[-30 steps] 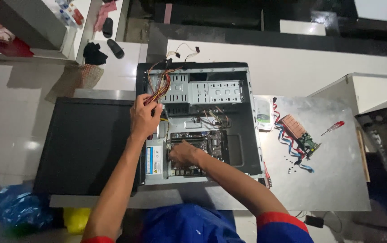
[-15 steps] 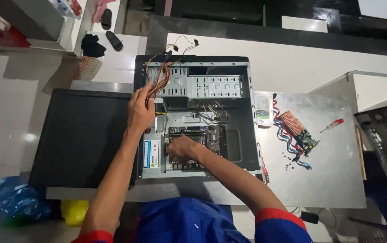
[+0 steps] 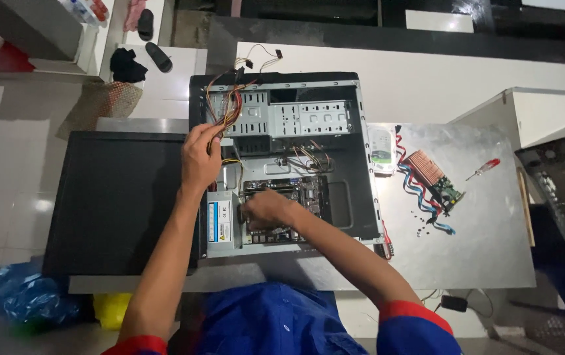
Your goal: The person installs a 3.5-inch hard disk drive into the drive bay of a desktop computer case and secures it using a manual screwdriver.
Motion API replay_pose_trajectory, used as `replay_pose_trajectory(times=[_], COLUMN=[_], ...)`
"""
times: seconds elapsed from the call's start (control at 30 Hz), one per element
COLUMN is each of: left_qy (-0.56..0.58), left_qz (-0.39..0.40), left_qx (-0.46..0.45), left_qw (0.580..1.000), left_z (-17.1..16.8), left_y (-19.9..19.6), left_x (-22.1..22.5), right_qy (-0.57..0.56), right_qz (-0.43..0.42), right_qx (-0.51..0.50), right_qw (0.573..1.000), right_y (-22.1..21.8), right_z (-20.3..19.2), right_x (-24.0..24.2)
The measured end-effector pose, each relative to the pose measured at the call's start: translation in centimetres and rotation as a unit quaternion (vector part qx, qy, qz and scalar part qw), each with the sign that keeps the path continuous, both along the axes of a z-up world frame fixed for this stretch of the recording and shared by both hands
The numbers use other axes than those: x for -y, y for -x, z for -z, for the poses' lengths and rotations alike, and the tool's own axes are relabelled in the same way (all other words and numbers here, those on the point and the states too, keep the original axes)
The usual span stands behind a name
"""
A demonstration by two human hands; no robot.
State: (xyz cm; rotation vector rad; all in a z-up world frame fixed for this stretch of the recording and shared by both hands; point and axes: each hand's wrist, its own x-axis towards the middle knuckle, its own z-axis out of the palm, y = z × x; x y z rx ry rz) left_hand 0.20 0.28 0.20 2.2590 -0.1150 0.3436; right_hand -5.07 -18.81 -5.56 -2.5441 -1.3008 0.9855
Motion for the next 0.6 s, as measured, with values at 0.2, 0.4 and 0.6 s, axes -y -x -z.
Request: replay_pose_trajectory(times=[0.2, 0.4, 0.6], left_qy=[-0.022, -0.04, -0.012], left_qz=[0.022, 0.021, 0.027], left_qx=[0.008, 0.022, 0.007], left_qw=[0.999, 0.999, 1.0], left_z=[-1.1, 0.1, -0.8], left_y=[0.4, -0.1, 0.5], left_x=[0.1, -0.2, -0.1], right_qy=[-0.091, -0.214, -0.414], right_qz=[0.159, 0.267, 0.478], right_qx=[-0.027, 0.177, 0.274], right_qw=[0.983, 0.923, 0.724], right_y=[0.4, 4.3, 9.9], right_z=[-10.3, -7.3, -5.3], right_x=[4.8, 12.3, 18.1])
